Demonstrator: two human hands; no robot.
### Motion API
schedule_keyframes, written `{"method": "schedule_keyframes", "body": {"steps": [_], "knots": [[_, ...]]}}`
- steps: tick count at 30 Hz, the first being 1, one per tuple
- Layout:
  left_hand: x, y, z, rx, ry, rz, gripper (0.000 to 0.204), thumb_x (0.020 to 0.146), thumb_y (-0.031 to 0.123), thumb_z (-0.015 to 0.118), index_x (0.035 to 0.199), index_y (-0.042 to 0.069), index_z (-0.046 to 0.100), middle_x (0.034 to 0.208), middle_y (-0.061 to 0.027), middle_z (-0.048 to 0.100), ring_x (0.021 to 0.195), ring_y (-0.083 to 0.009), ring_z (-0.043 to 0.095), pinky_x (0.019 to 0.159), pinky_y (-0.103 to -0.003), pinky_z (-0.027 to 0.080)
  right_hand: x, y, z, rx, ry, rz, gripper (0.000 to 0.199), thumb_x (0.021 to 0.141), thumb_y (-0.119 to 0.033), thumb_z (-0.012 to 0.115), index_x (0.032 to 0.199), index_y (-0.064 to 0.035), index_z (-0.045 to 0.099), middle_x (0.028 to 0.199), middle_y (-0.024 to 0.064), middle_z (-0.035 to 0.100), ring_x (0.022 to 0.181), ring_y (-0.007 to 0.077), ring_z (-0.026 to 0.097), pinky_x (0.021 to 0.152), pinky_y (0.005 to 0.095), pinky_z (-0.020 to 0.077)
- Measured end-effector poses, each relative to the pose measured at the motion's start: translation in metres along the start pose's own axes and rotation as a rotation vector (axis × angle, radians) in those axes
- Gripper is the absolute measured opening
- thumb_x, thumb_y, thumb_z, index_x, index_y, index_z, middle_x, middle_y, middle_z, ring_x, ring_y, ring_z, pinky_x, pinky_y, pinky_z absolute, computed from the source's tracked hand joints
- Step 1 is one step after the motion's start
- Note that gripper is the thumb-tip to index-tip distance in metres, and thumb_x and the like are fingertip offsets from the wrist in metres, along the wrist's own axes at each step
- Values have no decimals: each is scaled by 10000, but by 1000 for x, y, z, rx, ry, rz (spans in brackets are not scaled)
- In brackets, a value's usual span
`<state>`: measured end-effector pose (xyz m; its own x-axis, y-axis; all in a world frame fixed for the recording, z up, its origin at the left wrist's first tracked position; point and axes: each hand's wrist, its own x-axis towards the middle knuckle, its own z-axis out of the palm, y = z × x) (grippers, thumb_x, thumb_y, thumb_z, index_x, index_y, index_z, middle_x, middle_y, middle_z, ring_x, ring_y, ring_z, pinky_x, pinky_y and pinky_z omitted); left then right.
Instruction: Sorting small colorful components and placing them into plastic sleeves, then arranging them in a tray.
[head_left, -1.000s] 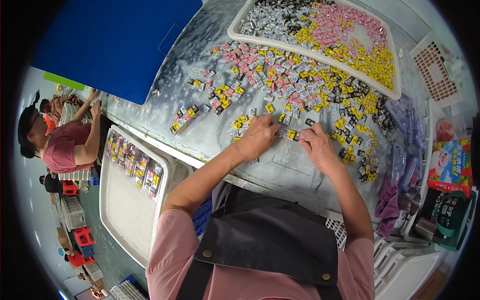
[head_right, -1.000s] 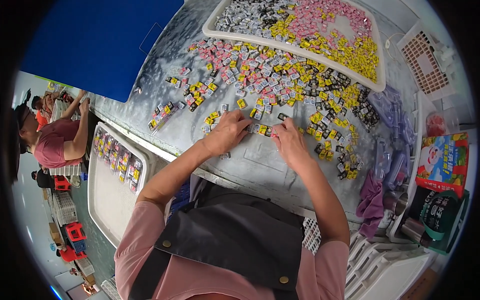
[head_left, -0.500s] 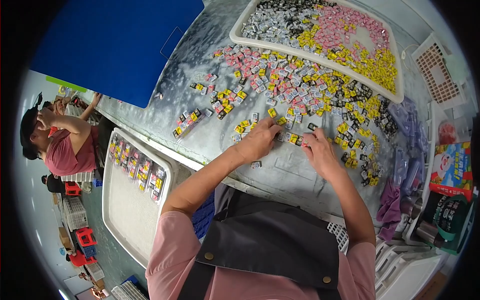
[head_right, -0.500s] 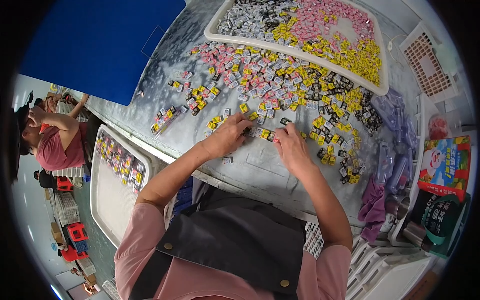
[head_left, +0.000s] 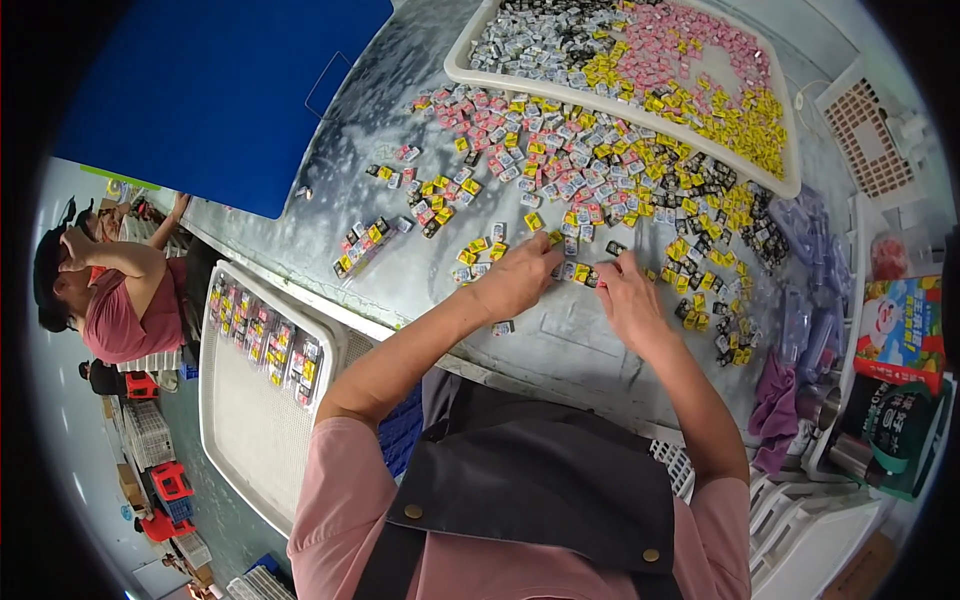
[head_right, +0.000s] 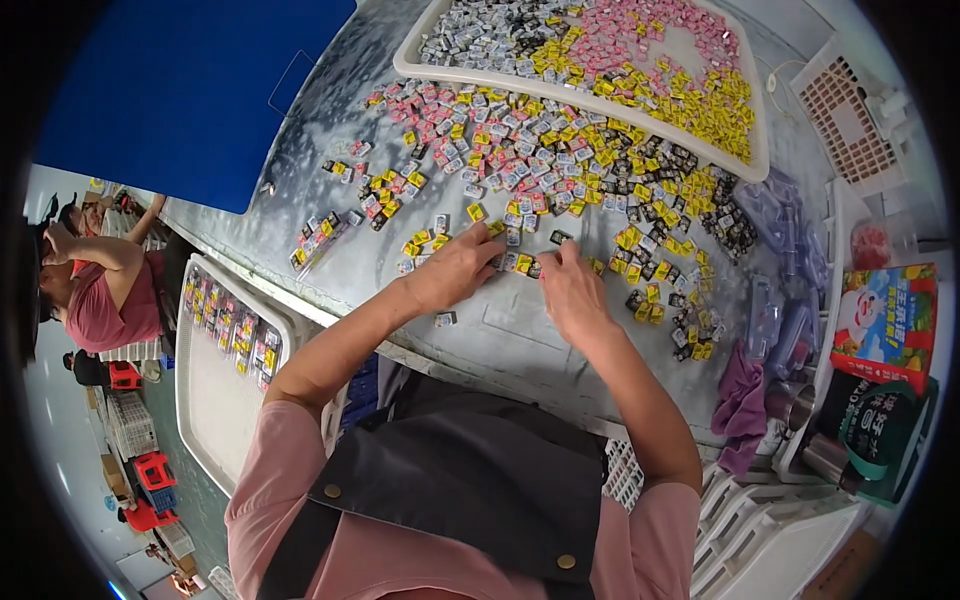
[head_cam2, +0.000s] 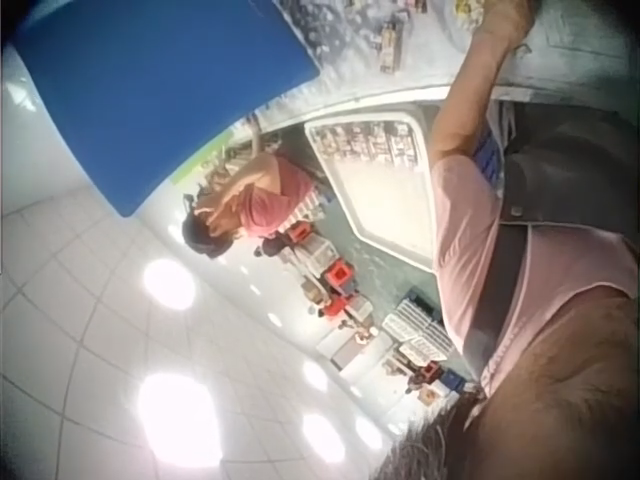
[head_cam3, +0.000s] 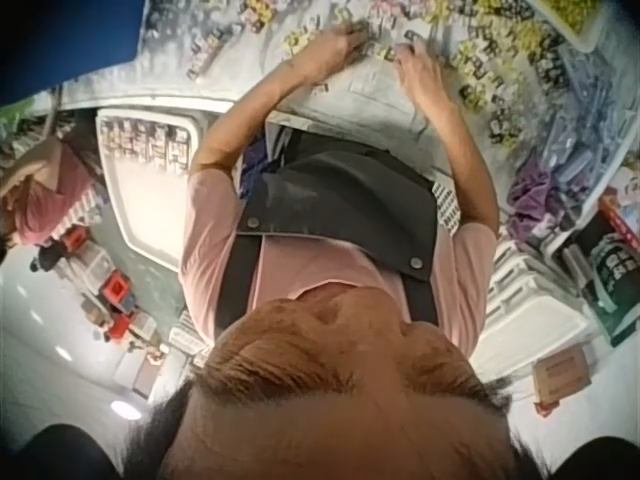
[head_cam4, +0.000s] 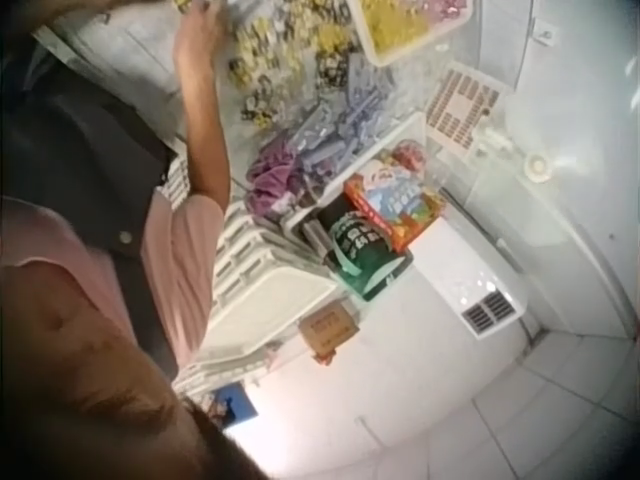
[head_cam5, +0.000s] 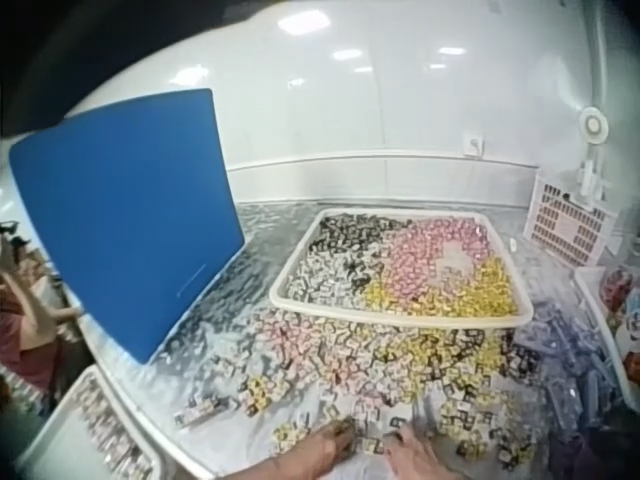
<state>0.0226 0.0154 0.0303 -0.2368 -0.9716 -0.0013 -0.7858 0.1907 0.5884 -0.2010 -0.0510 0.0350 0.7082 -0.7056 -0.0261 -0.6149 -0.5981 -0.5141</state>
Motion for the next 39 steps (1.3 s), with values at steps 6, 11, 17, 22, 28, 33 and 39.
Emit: {"method": "schedule_keyframes", "body": {"steps": [6,11,17,22,28,33,39], "knots": [[-1,1,4,11,37,54,438,830,37,711,1250,26,587,1090,-208,565,1023,-394,594,887,-449,512,-2,2,-2,39,5,-35,251,881,-57,673,1127,-53,619,1080,177,511,912,414,622,780,496,517],[2,6,2,18,39,109,357,832,38,670,1184,9,627,1131,-267,567,1003,-419,619,889,-460,515,-3,1,-4,46,1,-50,246,876,-67,684,1112,-49,618,1065,170,511,894,412,619,773,497,513],[3,6,0,11,22,110,383,858,47,696,1231,43,610,1055,-202,563,956,-381,609,837,-442,517,-2,5,-8,39,31,-102,257,878,-87,697,1117,-53,611,1035,165,520,841,390,630,717,483,514],[-12,38,-20,29,50,129,318,873,49,681,1180,-6,618,1000,-186,550,886,-358,610,791,-429,514,-24,-16,-33,84,63,-109,245,882,-80,697,1110,-56,609,1007,157,538,813,377,644,691,476,517],[-50,56,12,-22,22,156,324,854,36,692,1164,-21,617,1014,-178,544,892,-349,615,786,-410,519,-78,-27,-16,142,-11,-15,271,874,-89,712,1124,-58,612,1026,158,543,824,370,650,677,479,521],[-57,49,27,3,30,155,396,826,34,719,1202,-22,609,1034,-174,542,908,-351,616,811,-414,520,-84,-28,-3,140,21,2,275,874,-73,704,1132,-43,612,1041,167,541,840,381,642,703,480,521],[-61,53,18,-76,15,127,421,812,-46,661,1228,-38,596,1070,-192,547,932,-364,616,838,-413,520,-84,-19,-8,98,35,-81,280,876,-48,691,1141,-41,602,1048,166,539,853,380,620,732,470,510]]}}
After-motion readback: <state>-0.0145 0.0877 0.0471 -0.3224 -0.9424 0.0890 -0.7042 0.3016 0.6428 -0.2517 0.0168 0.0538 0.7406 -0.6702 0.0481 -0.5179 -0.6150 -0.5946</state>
